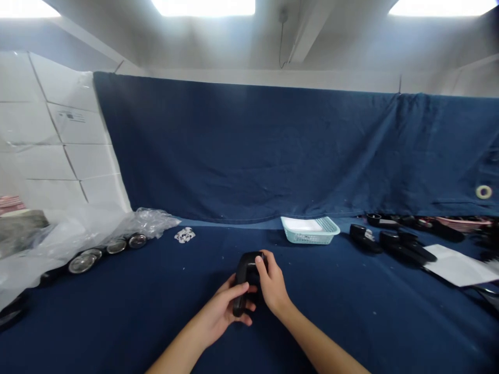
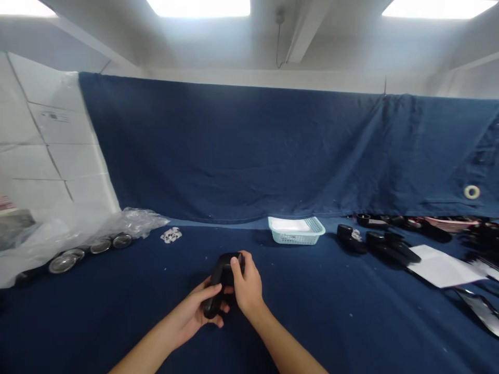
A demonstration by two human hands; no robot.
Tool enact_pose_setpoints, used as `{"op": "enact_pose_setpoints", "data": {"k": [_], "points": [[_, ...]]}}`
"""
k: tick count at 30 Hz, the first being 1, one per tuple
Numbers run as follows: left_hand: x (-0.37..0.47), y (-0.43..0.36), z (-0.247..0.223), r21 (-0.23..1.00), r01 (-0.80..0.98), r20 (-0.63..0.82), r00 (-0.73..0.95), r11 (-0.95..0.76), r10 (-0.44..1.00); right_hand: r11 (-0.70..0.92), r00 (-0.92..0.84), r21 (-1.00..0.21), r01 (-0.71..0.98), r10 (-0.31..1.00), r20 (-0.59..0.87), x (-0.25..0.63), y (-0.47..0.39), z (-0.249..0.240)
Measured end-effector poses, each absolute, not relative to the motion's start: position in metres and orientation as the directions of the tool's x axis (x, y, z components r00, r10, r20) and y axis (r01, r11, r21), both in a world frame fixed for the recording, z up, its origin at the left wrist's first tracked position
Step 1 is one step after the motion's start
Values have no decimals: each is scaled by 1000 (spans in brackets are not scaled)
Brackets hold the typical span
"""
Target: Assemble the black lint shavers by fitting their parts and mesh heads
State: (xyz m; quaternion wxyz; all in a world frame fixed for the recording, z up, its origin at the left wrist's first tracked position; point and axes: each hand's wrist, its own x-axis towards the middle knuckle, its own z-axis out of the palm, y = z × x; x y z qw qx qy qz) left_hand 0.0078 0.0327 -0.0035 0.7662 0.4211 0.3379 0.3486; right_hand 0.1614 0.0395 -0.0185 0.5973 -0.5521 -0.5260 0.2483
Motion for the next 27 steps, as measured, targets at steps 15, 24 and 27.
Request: {"op": "enact_pose_setpoints", "data": {"k": [15,24,27], "points": [[9,30,-8,933,-148,-196,556,328,808,277,293,-921,275,888,355,163,9,-24],[7,29,-3,957,-60,-194,596,284,779,257,318,-919,298,881,349,165,8,-22],[7,27,-2,959,-35,-209,585,282,783,253,316,-918,306,882,348,166,8,-22]]}}
